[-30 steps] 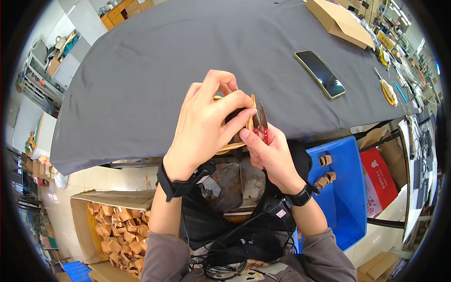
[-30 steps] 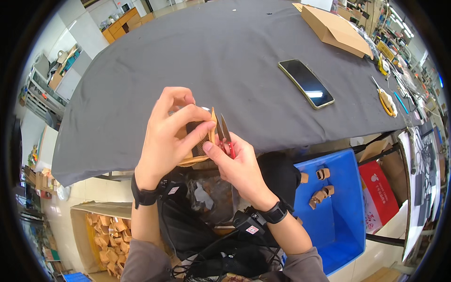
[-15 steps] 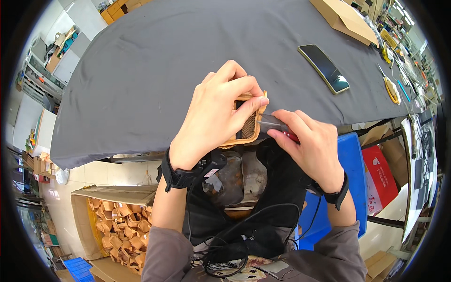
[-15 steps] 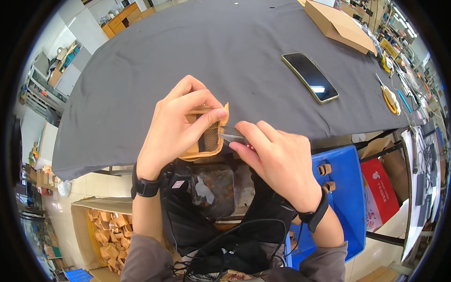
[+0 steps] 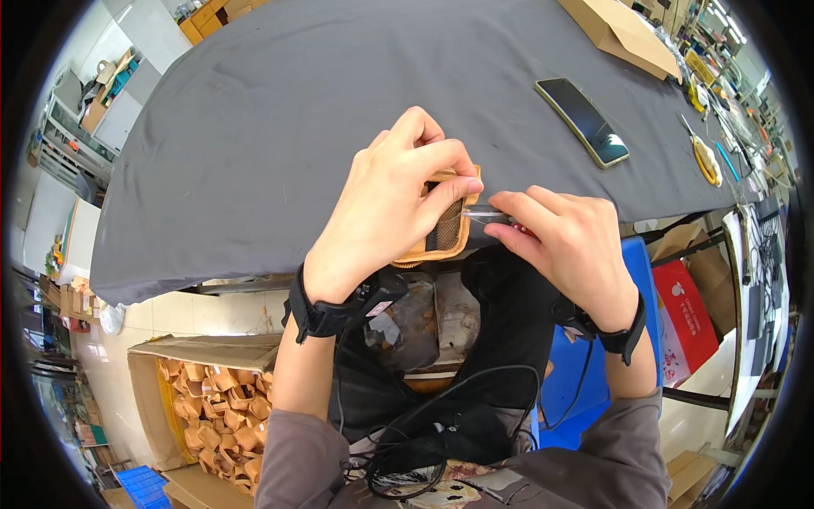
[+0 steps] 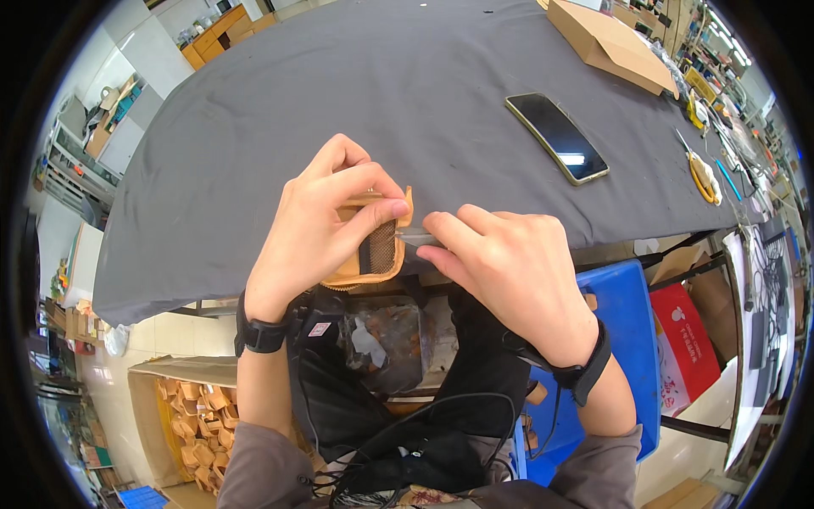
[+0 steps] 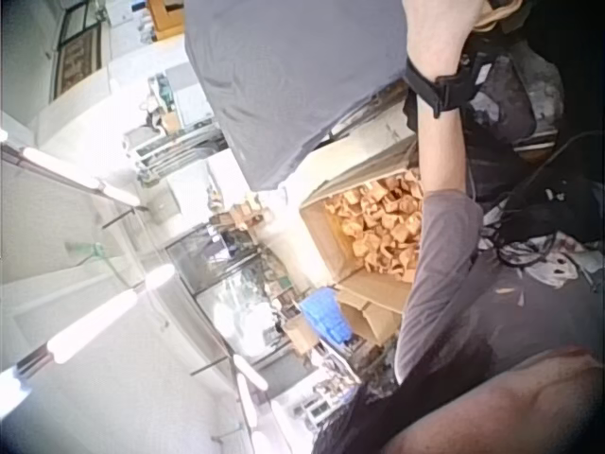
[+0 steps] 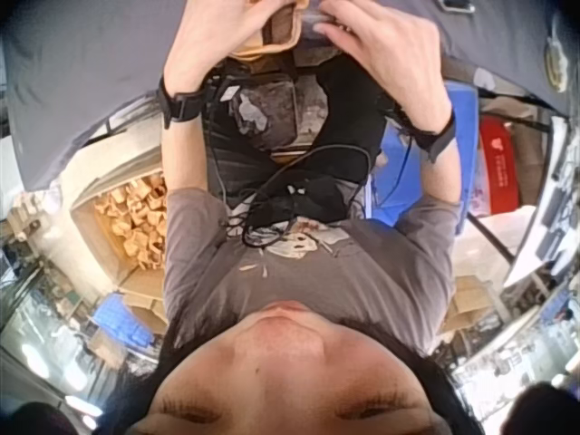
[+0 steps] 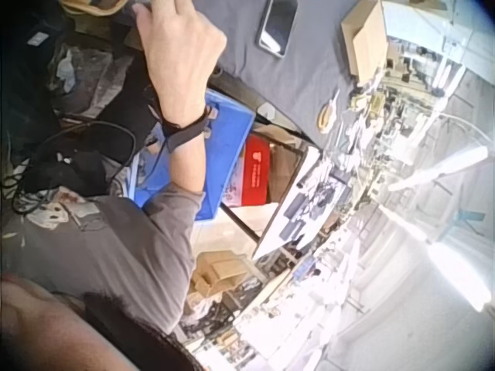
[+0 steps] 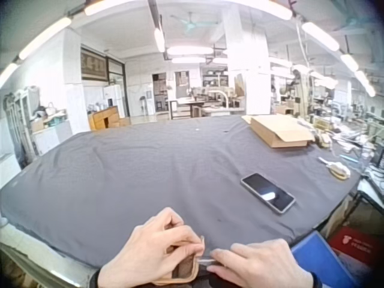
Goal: Trimming excess material and threads from a small leather zippered pouch using snips.
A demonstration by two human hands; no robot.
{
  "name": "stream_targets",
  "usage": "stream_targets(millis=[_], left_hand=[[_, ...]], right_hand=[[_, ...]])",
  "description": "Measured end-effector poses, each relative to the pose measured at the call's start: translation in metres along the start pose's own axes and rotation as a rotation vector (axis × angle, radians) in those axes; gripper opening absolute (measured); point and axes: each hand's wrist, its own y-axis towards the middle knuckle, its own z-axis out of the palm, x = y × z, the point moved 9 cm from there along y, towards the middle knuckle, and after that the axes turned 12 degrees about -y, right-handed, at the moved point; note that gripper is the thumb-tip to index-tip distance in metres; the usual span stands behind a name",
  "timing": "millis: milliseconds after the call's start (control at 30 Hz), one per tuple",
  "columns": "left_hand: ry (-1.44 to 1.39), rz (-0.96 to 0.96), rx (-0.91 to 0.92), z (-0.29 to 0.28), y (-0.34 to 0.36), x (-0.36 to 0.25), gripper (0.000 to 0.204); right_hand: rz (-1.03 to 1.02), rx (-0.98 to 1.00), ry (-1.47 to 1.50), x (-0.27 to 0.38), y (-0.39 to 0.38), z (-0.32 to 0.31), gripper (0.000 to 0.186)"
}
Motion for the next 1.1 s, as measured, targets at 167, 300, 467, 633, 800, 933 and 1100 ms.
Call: stream_targets(millis=[167,300,467,633,800,933,1100], left_hand=[[0.011,0.013,-0.008,-0.001,0.001,-0.002,0.011],[0.000,0.015,-0.008,0.001,0.000,-0.002,0.011],[0.018,0.031,0.006,0.004,0.001,-0.003,0.011],[0.012,0.029,0.009,0.004,0.002,-0.005,0.011],[0.029,0.015,-0.020,-0.004,-0.002,-0.002,0.012],[-0.067,-0.008,-0.078,-0.017,-0.011,0.003,0.013],[-0.069,0.079,-0.187,-0.040,-0.026,0.010,0.008]], right_hand=[[0.011,-0.009,0.031,-0.003,0.002,-0.001,0.019],[0.015,0.009,0.018,-0.001,0.003,-0.001,0.020],[0.000,0.044,0.013,-0.003,0.003,0.002,0.022],[0.015,0.052,0.035,-0.007,0.001,0.002,0.020],[0.133,0.043,0.207,-0.018,-0.004,0.000,0.021],[0.342,0.123,0.405,-0.028,-0.015,0.016,0.024],[0.399,0.157,0.862,-0.014,-0.009,0.051,0.025]])
